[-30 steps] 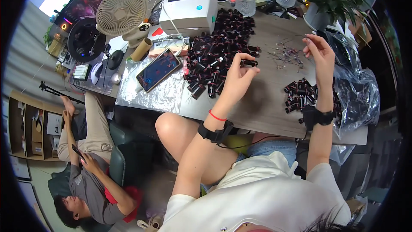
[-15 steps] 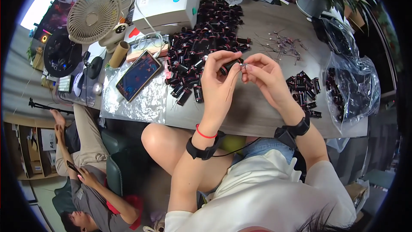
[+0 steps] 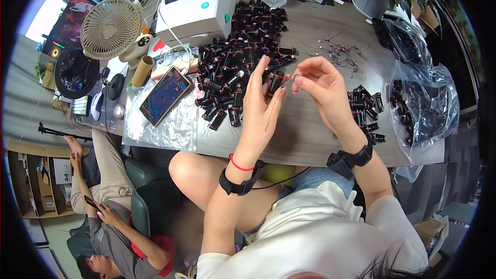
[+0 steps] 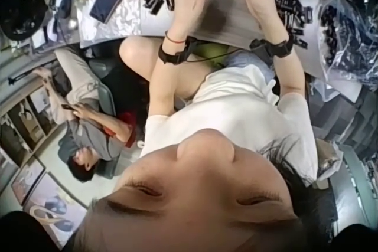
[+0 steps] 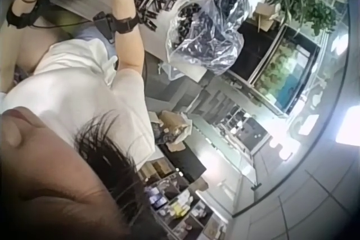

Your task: The person picks up a battery holder and a light-emitting diode, then inserts the diode's wires into the holder by hand. After securing the connection, the person places the assembled unit onto the desk and repeats the process.

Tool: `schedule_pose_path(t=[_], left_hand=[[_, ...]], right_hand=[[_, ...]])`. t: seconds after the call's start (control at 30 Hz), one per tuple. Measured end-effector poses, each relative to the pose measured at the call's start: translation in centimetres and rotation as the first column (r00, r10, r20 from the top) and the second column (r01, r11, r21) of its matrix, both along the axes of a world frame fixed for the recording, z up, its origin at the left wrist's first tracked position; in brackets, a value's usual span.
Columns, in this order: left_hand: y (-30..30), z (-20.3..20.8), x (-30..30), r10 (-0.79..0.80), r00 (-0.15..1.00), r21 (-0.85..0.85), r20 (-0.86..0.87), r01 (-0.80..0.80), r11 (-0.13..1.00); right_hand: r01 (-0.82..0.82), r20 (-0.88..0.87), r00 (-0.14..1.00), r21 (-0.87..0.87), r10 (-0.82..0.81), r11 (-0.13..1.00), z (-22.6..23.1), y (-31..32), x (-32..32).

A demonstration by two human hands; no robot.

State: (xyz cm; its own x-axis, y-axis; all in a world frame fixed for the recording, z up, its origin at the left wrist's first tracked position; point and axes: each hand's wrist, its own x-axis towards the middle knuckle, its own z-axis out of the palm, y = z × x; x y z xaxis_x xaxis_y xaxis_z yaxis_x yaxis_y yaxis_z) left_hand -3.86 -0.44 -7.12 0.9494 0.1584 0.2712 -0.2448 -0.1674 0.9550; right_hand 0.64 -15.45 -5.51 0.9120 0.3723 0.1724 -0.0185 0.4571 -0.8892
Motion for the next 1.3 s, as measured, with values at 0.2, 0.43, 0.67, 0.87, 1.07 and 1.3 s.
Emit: schedule_pose_path(t=[0.2,0.43,0.67,0.87,1.07,1.3], left_hand=[[0.4,0.3,0.3,-0.090,0.978,0.131,0.186,0.066,0.989],[-0.4,2.7,-0.9,-0.038,0.998,0.247,0.048,0.025,0.969],[0.0,1.3,-0.6,-0.042,0.989,0.358,0.140,-0.012,0.934],[0.1,1.2,-0.7,-0.023,0.966,0.461,0.257,-0.102,0.881],[0.1,1.8,-1.2,-0.023,0.998,0.438,0.065,-0.007,0.899],[0.0,0.9,-0.7,-0.017,0.946,0.549,0.324,-0.174,0.817]], right_hand=[[-0.034,-0.055,0.998,-0.021,0.033,0.999,0.4,-0.1,-0.2],[-0.014,0.077,0.997,-0.106,0.022,0.994,0.2,-0.1,-0.2],[0.175,0.308,0.947,-0.252,-0.093,0.952,0.2,0.3,-0.8],[0.276,0.388,0.911,-0.320,-0.141,0.906,0.3,0.4,-1.1],[0.168,0.310,0.948,-0.300,-0.071,0.939,0.3,0.4,-0.8],[0.129,0.309,0.950,-0.248,-0.048,0.960,0.3,0.3,-0.5]])
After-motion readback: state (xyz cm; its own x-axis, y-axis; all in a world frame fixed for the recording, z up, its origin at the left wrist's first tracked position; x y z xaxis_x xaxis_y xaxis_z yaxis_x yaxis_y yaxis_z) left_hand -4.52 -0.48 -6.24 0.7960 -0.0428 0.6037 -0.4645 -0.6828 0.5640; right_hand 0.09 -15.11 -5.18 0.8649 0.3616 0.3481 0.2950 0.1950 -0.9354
